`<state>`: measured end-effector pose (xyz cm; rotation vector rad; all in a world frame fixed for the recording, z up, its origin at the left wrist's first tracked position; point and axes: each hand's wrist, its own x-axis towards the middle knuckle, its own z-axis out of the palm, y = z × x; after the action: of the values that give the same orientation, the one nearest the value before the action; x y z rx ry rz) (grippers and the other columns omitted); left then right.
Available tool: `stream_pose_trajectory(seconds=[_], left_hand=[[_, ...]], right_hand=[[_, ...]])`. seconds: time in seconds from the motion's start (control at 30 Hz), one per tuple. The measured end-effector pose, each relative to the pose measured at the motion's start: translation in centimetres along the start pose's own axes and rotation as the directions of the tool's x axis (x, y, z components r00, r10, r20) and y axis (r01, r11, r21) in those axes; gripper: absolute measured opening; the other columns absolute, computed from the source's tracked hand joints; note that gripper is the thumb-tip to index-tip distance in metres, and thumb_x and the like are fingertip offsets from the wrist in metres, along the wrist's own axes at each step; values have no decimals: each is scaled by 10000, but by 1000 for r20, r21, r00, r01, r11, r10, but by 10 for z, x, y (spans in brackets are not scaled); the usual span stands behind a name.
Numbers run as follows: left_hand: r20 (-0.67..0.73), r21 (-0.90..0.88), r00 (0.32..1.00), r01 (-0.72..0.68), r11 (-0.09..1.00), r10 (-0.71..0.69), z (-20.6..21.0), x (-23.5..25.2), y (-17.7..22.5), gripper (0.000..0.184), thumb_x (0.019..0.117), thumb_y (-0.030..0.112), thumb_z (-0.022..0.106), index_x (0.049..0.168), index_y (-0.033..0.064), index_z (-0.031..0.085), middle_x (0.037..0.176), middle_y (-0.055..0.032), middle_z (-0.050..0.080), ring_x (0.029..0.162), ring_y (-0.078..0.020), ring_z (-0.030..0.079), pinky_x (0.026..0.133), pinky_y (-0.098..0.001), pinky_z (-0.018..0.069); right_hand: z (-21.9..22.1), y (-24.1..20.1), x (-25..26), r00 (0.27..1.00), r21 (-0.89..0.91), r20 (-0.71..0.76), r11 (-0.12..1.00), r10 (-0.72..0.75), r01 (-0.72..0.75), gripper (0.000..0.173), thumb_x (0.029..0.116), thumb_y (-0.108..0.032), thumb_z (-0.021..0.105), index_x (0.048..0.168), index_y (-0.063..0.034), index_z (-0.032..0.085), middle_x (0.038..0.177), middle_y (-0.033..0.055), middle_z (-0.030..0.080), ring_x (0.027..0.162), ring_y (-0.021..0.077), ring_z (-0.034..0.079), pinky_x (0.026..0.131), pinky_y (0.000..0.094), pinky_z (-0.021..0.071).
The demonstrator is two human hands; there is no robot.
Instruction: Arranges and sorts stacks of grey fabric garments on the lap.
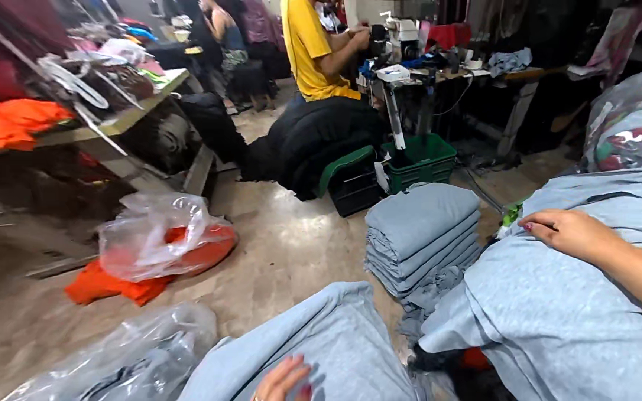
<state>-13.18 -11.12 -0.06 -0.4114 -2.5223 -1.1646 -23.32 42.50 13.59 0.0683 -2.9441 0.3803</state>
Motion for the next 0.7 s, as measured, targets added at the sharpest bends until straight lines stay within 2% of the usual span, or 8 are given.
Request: stream_pose_trajectory(seconds=[0.07,0.13,0.23,0.37,0.43,0.5,0.6,0.7], left_hand=[[-92,-56,994,-61,997,56,15,44,10,272,957,128,617,1111,-84,687,1246,-259,658,1281,-310,584,1109,-431,445],[-115,-212,993,-9,977,-16,55,94,22,319,896,85,624,1151,-102,659,1264,-242,641,1236,-285,602,1031,-427,505],[160,-443,938,347,826,-308,139,167,31,470,894,-28,663,1353,-6,564,1433,-216,523,1224,-318,588,966,-491,524],[479,-424,610,791,442,-631,264,228,8,698,966,9,617,1575,92,288,1452,-250,466,1110,-367,597,833,-510,531],[548,-440,432,877,193,-716,313,244,-6,705,1020,105,556,1600,138,156,1405,-255,488,999,-325,642,752,-427,564],[589,-493,351,870,20,-728,355,251,-27,656,1034,192,559,1582,142,201,1397,-254,496,998,-338,656,765,-445,582],[574,-524,356,852,4,-737,403,254,-57,550,1034,296,568,1505,113,352,1224,-184,563,885,-260,633,727,-419,566],[428,-558,447,814,159,-786,433,248,-69,481,1036,269,585,1423,79,372,941,-59,523,649,-111,532,607,-291,512]], right_hand=[[3,-1,-9,994,-22,50,995,-99,101,349,1074,-306,486,1117,-119,778,1032,118,760,982,334,716,901,663,482],[4,-4,-24,982,-8,68,984,-175,176,482,1058,-444,396,1176,-158,765,1164,65,745,1154,292,670,1047,651,405],[11,-6,-38,965,-20,-28,965,-261,260,550,1041,-538,347,1249,-211,738,1298,4,701,1274,238,615,1103,634,380],[15,-3,-36,976,-37,-8,976,-216,215,549,1040,-550,335,1267,-243,729,1312,-32,691,1261,205,614,1072,602,400],[14,-2,-34,982,-59,19,980,-187,188,525,1035,-559,342,1239,-282,739,1281,-62,700,1233,175,624,1046,570,422],[12,-1,-34,985,-72,41,983,-165,168,497,1033,-557,355,1217,-309,745,1264,-85,704,1223,150,624,1033,548,432],[9,-3,-31,983,-72,94,984,-155,162,467,1033,-521,374,1217,-303,743,1241,-93,706,1194,129,621,997,523,431],[10,0,-29,980,-85,115,982,-161,171,454,1041,-522,371,1215,-315,736,1219,-126,706,1169,72,616,959,467,441]])
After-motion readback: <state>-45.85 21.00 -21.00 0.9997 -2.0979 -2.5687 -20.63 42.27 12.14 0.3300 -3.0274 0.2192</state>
